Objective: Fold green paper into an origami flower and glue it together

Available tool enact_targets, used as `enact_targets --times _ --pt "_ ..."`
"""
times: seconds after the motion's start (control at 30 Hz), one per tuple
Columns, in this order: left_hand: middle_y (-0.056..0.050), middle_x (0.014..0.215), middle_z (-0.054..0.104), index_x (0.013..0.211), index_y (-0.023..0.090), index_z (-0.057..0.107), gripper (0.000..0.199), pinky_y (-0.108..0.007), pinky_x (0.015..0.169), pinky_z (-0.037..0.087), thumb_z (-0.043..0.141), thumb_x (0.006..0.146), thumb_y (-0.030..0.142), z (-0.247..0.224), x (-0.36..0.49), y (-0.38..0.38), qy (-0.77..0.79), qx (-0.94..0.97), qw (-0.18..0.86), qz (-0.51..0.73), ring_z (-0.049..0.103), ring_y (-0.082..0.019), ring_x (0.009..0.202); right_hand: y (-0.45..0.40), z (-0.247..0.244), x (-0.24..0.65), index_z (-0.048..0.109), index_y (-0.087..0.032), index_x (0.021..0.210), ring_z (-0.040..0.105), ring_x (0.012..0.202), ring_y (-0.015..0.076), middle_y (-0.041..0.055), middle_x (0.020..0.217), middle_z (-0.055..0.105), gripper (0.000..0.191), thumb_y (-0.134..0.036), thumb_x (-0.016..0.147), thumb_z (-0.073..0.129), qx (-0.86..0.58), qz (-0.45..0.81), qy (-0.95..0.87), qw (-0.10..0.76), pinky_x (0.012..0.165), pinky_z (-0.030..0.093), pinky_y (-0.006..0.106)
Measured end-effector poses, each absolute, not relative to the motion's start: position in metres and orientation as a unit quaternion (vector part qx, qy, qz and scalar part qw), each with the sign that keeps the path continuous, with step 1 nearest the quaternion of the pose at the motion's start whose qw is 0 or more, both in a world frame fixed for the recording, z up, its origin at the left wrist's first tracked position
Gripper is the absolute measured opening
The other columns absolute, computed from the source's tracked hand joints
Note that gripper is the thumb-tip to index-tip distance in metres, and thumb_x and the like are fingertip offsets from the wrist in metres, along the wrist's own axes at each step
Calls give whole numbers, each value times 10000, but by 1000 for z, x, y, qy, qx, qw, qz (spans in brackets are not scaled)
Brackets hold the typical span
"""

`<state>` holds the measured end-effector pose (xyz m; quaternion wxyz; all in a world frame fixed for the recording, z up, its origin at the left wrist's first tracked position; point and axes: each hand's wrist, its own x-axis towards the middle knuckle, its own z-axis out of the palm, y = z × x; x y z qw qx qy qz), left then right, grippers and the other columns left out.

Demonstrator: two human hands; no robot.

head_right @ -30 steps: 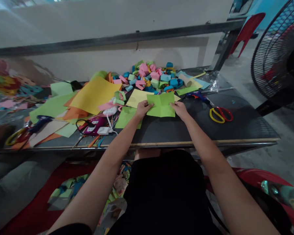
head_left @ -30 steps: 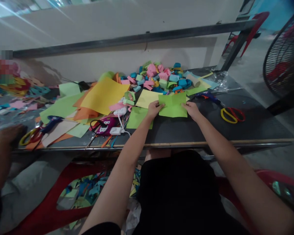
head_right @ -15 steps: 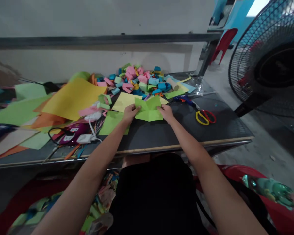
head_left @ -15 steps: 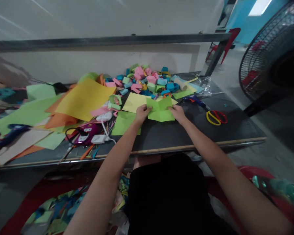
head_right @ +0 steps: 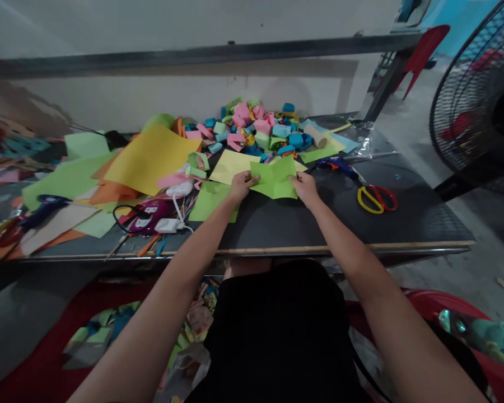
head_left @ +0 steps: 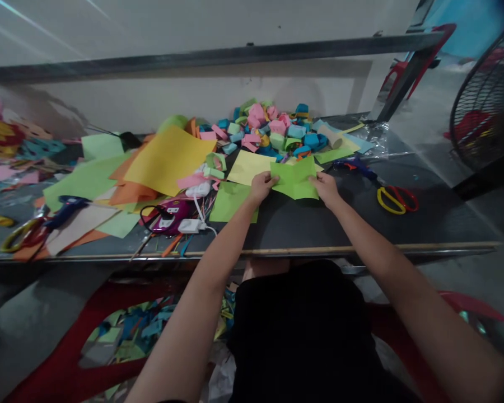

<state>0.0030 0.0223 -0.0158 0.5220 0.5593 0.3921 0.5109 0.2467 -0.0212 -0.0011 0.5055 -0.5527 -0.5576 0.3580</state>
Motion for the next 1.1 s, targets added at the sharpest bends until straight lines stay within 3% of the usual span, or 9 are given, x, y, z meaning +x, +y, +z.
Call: enact_targets --times 0.17,0.33,0.4,0.53,0.67,0.83,0.9,1.0,1.1 --pt "-106 954 812 974 153 724 576 -399 880 609 927 610 551 -14 4 21 391 563 522 507 764 -262 928 -23 4 247 643 -204 775 668 742 221 33 731 692 240 -343 631 776 -566 402 -478 538 741 546 367" --pt "-62 894 776 1145 151 670 655 -384 869 610 959 562 229 -10 7 18 426 595 474 489 750 -224 860 -20 9 248 526 -236 708 641 744 192 11 736 655 302 -411 666 769 -545 422 -432 581 752 543 336" --pt "-63 909 762 1222 146 647 659 -387 898 598 913 619 176 -10 9 18 448 604 438 493 746 -222 880 -21 10 247 524 -239 727 643 782 194 8 753 655 313 -462 714 744 -545 409 -443 582 772 540 331" --pt "-145 1131 751 1284 152 636 542 -467 1084 511 818 789 275 -3 8 11 505 625 311 508 701 -296 1147 -27 8 246 572 -227 692 594 762 198 3 689 596 343 -542 782 673 -571 354 -519 528 703 478 312" --pt "-188 1526 564 1411 186 604 751 -499 1279 280 871 761 450 14 4 -6 477 705 129 509 390 -383 1533 -29 5 247 634 -206 682 550 718 197 11 667 576 372 -561 793 647 -590 307 -566 487 670 400 312" --pt "-137 1630 486 1374 258 697 639 -505 1281 211 827 813 535 22 10 -21 381 873 73 296 337 -387 1568 -26 3 251 588 -215 672 509 679 181 2 653 548 303 -481 815 565 -608 282 -556 492 652 369 305" --pt "-131 1713 366 1437 271 661 731 -528 1279 193 826 799 588 20 13 -21 374 892 63 246 250 -403 1608 -25 3 253 583 -214 676 514 679 181 4 653 555 272 -445 814 541 -612 271 -566 482 657 375 308" --pt "-140 1770 215 1577 274 512 942 -582 1283 147 780 784 706 15 16 -18 374 899 66 216 124 -424 1642 -27 3 252 664 -191 882 561 701 197 10 704 613 242 -387 800 549 -618 280 -567 467 687 417 317" --pt "-112 1779 195 1641 319 393 1035 -599 1296 102 754 772 750 10 15 -12 363 908 100 184 102 -415 1650 -29 3 249 575 -159 1367 593 697 214 -5 714 652 606 -333 788 602 -630 265 -566 461 745 461 342"
